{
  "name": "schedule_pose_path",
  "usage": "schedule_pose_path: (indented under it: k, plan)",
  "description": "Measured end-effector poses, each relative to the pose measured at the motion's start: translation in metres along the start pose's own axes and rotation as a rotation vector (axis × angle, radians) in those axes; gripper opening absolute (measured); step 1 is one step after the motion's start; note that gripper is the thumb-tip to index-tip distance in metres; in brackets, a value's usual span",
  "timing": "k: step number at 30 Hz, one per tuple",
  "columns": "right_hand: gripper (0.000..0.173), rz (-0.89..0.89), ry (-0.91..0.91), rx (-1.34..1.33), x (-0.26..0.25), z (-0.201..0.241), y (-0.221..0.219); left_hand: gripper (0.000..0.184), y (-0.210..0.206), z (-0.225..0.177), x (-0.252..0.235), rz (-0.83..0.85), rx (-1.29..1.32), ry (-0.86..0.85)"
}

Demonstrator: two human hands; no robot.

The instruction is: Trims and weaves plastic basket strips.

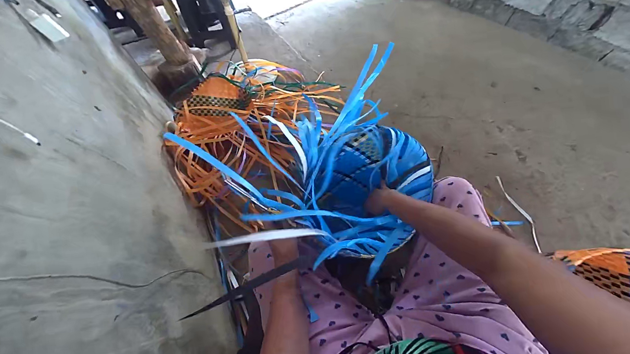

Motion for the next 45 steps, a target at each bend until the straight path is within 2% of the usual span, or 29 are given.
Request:
schedule_pose_path:
  k: [2,5,8,10,11,12,13,14,16,18,19,21,22,23,24,25,27,29,33,35,38,41,43,45]
  plan:
    - [0.049,0.132,-0.096,0.032,0.024,0.013,0.004,0.045,0.003,0.007,-0.007,0.010,-0.011,0.005]
    - [0.048,0.112,-0.077,-0.012,-0.011,-0.004,-0.011,0.045,0.005,0.012,-0.014,-0.019,0.128,0.100]
    - [0.045,-0.105,0.153,-0.317,-0.041,-0.015,-0.001,0.038,0.012,0.007,-0.011,-0.085,0.208,0.143]
    - [0.038,-0.321,0.274,-0.430,-0.032,-0.012,0.027,0.028,0.021,0.012,-0.007,-0.067,0.078,0.125]
    - [0.037,-0.432,0.335,-0.441,-0.026,-0.014,0.039,0.029,0.028,0.016,-0.006,-0.039,0.017,0.129]
    - [0.036,-0.497,0.373,-0.439,-0.013,-0.017,0.052,0.029,0.032,0.024,-0.008,-0.059,0.117,0.156]
    - [0.038,-0.514,0.367,-0.413,0.006,-0.019,0.067,0.025,0.031,0.028,-0.013,-0.122,0.325,0.200]
    - [0.040,-0.523,0.322,-0.373,0.032,-0.020,0.081,0.020,0.030,0.027,-0.021,-0.158,0.577,0.234]
    - [0.043,-0.600,0.190,-0.278,0.097,-0.015,0.098,0.021,0.031,0.028,-0.035,-0.122,0.941,0.269]
    - [0.042,-0.803,0.165,-0.210,0.165,0.003,0.092,0.023,0.036,0.025,-0.042,-0.120,0.973,0.325]
    - [0.041,-0.892,0.232,-0.204,0.195,0.019,0.079,0.024,0.038,0.023,-0.043,-0.113,0.944,0.358]
    - [0.035,-0.956,0.540,-0.270,0.232,0.058,0.033,0.024,0.039,0.019,-0.042,-0.098,0.907,0.395]
    - [0.030,-0.856,0.741,-0.330,0.237,0.079,0.006,0.024,0.039,0.018,-0.041,-0.078,0.894,0.391]
    - [0.026,-0.669,0.900,-0.372,0.231,0.099,-0.018,0.022,0.040,0.017,-0.039,-0.046,0.884,0.371]
    - [0.025,-0.493,0.986,-0.383,0.217,0.117,-0.039,0.020,0.040,0.018,-0.039,-0.038,0.890,0.359]
    - [0.029,-0.394,1.005,-0.384,0.196,0.134,-0.056,0.020,0.041,0.018,-0.036,-0.005,0.906,0.345]
    - [0.042,-0.463,0.967,-0.395,0.147,0.157,-0.081,0.017,0.045,0.012,-0.020,0.075,0.891,0.344]
    - [0.050,-0.587,0.941,-0.390,0.102,0.171,-0.087,0.013,0.045,0.012,-0.017,0.065,0.898,0.360]
    - [0.054,-0.651,0.949,-0.479,0.056,0.181,-0.090,0.013,0.044,0.028,-0.025,0.049,0.925,0.334]
    - [0.048,-0.641,0.944,-0.515,0.048,0.177,-0.094,0.014,0.043,0.032,-0.031,0.034,0.930,0.347]
    - [0.033,-0.498,0.878,-0.527,0.052,0.163,-0.091,0.015,0.040,0.025,-0.034,0.002,0.873,0.368]
    - [0.028,-0.353,0.774,-0.520,0.047,0.142,-0.098,0.019,0.039,0.030,-0.035,0.004,0.884,0.362]
    - [0.031,-0.215,0.588,-0.380,0.047,0.125,-0.099,0.020,0.037,0.031,-0.040,-0.021,0.950,0.361]
    - [0.040,0.009,0.325,-0.150,0.048,0.108,-0.104,0.022,0.037,0.031,-0.040,-0.023,0.982,0.372]
Point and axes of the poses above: each hand's wrist, its own x-axis away from the middle knuckle, its own y-axis out of the back of the hand, z = x × y, the point moved 2 cm from there along -x, towards the middle knuckle, and after that the axes turned 10 degrees about -y, right-handed, at the moved point
